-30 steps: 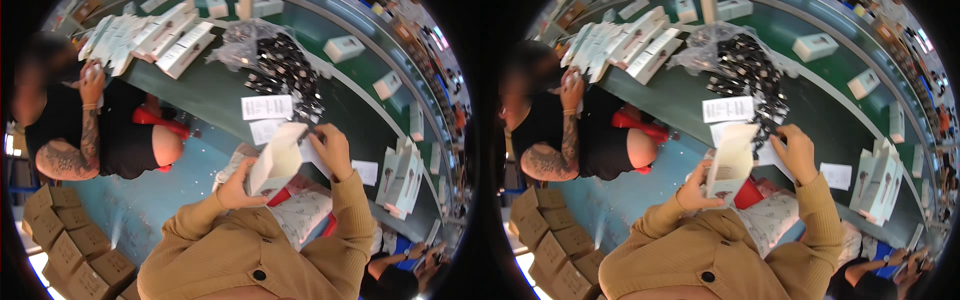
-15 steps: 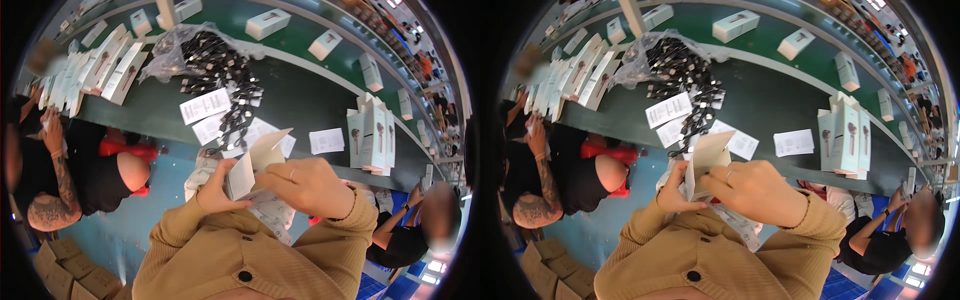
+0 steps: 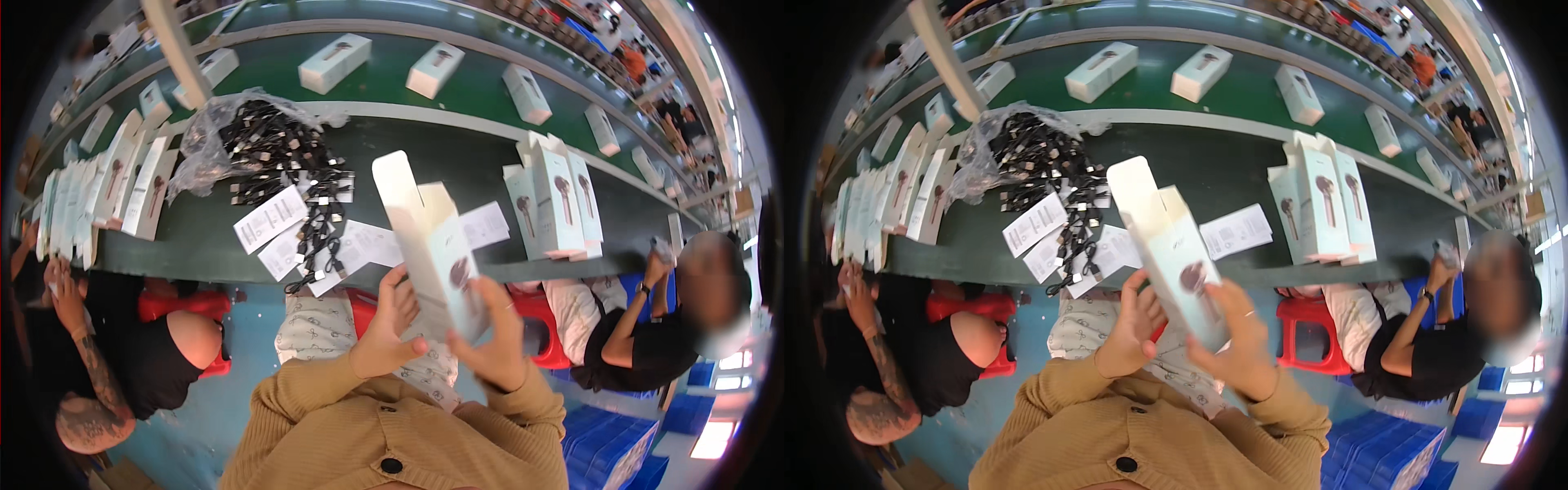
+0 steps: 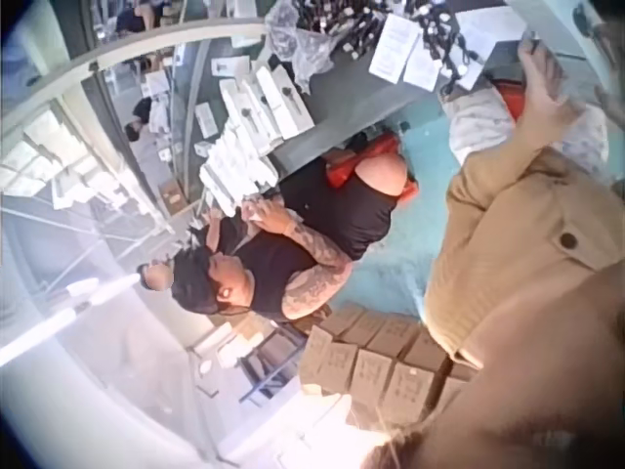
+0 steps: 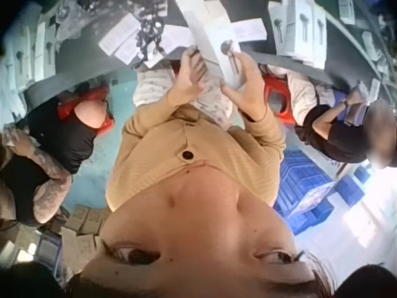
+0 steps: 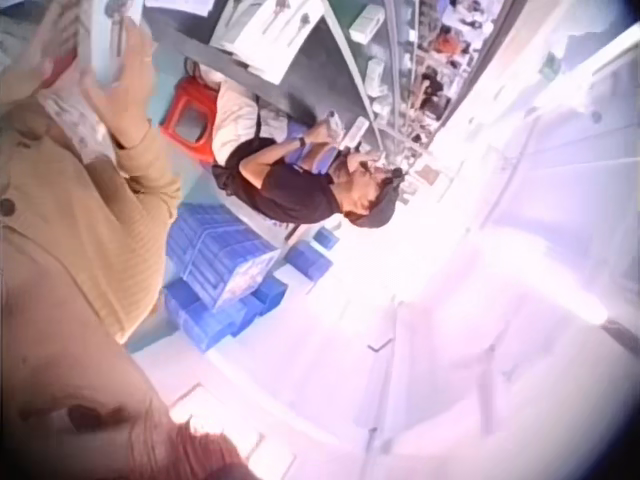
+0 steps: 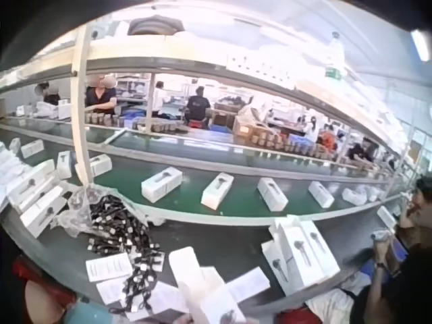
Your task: Insert instruction booklets, cables, and products into individual retail packaging boxes along an assembly line.
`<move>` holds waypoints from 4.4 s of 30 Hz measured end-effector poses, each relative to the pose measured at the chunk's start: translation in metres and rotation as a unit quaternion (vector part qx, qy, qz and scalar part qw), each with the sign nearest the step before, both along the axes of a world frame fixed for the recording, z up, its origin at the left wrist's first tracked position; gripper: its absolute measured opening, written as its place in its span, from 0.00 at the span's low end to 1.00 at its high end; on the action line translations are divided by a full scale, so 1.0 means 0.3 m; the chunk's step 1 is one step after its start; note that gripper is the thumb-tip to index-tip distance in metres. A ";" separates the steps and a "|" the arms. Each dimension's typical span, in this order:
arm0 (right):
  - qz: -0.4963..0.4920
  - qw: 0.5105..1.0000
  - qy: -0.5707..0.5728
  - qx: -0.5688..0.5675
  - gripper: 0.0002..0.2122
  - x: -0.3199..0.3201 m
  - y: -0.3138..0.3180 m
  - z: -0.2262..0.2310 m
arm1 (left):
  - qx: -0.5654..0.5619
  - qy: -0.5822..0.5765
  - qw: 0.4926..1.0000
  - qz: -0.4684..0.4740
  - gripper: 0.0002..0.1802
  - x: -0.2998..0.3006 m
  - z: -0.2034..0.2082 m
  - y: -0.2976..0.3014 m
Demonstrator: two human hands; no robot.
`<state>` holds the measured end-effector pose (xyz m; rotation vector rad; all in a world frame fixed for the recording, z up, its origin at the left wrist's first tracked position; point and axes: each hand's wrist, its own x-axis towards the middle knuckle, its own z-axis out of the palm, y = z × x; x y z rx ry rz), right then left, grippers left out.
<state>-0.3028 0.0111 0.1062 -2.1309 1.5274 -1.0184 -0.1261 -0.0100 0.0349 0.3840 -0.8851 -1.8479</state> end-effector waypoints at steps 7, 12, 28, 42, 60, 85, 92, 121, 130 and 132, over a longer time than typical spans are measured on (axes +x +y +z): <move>-0.219 0.965 -0.111 -0.096 0.23 -0.383 -0.082 0.188 | 0.038 -0.119 0.992 0.018 0.46 0.173 -0.020 -0.017; -0.302 0.950 -0.036 -0.064 0.19 -0.801 -0.158 0.259 | 0.042 -0.147 0.980 0.127 0.43 0.317 -0.031 0.018; -0.278 0.892 0.118 -0.337 0.18 -0.576 -0.176 0.053 | -0.154 -0.863 0.053 0.479 0.44 1.240 0.033 -0.373; 0.048 0.974 0.206 -0.081 0.26 0.015 -0.234 -0.267 | -0.207 -0.691 0.430 0.543 0.38 1.387 -0.083 -0.360; 0.020 0.992 0.035 -0.120 0.07 -0.114 -0.234 -0.226 | -0.036 -0.292 0.938 0.185 0.48 0.542 -0.091 0.016; 0.314 0.943 -0.081 0.079 0.12 0.200 -0.365 0.124 | -0.024 -0.390 0.920 0.046 0.45 0.507 -0.095 0.122; 0.236 0.971 0.045 0.003 0.11 0.385 -0.549 -0.103 | 0.001 -0.328 0.936 0.129 0.45 0.606 -0.113 0.222; 0.289 0.931 -0.017 -0.222 0.08 0.253 -0.393 0.282 | -0.065 -0.410 0.894 0.168 0.51 0.538 -0.149 0.122; 0.321 0.921 0.129 -0.177 0.17 0.198 -0.271 0.241 | -0.059 -0.391 0.915 0.084 0.52 0.407 -0.101 0.085; 0.267 0.947 0.009 -0.177 0.22 0.137 -0.241 0.188 | -0.026 -0.329 0.942 0.066 0.53 0.361 -0.112 0.101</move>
